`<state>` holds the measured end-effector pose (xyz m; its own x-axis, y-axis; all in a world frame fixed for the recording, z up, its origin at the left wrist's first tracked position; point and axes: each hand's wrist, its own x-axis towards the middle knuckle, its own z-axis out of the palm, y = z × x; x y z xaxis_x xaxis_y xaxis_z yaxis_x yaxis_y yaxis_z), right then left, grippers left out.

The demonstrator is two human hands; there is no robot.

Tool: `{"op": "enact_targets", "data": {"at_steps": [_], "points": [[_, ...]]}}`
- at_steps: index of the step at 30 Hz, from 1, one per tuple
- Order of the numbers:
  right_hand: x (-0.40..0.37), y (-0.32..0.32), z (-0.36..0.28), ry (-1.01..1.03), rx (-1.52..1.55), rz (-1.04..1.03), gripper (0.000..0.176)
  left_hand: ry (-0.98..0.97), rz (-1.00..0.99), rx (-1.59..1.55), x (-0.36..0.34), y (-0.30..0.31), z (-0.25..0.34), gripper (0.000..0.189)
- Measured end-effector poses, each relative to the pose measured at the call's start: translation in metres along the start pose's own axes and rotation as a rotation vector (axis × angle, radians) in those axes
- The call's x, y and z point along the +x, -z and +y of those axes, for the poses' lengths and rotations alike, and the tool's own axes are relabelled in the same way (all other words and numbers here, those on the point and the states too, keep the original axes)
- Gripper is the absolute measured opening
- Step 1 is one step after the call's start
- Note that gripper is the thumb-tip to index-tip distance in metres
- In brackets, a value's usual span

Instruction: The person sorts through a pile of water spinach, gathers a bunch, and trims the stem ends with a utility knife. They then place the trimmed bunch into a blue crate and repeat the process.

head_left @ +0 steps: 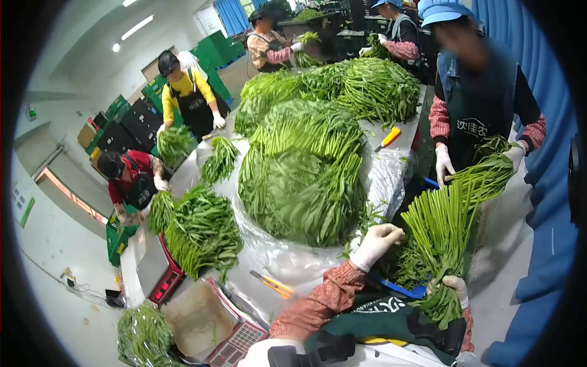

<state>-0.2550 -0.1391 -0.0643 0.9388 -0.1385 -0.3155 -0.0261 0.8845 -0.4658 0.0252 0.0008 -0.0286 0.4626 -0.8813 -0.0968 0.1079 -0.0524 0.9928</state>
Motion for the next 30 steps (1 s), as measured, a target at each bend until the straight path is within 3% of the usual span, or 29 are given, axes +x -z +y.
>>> {"op": "enact_targets", "data": {"at_steps": [7,13,15,17,18,20,30], "points": [[0.002,0.013,0.000,-0.050,-0.018,0.137,0.029,-0.007,-0.003,0.009,0.002,-0.003,-0.008,0.028],[-0.001,-0.010,-0.015,-0.080,-0.021,-0.003,0.034,-0.012,0.034,-0.019,0.015,-0.013,-0.013,0.028],[-0.002,-0.020,-0.017,-0.005,-0.079,0.104,0.034,-0.053,0.015,-0.032,0.025,-0.017,-0.017,0.028],[-0.003,-0.020,-0.022,0.029,-0.159,0.113,0.032,-0.113,-0.009,-0.140,0.040,-0.028,-0.031,0.029],[0.000,-0.015,-0.022,0.099,-0.288,0.108,0.035,-0.125,0.048,-0.014,0.034,-0.033,-0.010,0.030],[-0.007,-0.013,-0.028,0.147,-0.381,0.123,0.034,-0.203,0.054,-0.066,0.045,-0.044,-0.015,0.031],[-0.039,-0.019,-0.039,0.235,-0.413,0.200,0.032,-0.259,-0.021,-0.148,0.065,-0.085,-0.006,0.025]]}}
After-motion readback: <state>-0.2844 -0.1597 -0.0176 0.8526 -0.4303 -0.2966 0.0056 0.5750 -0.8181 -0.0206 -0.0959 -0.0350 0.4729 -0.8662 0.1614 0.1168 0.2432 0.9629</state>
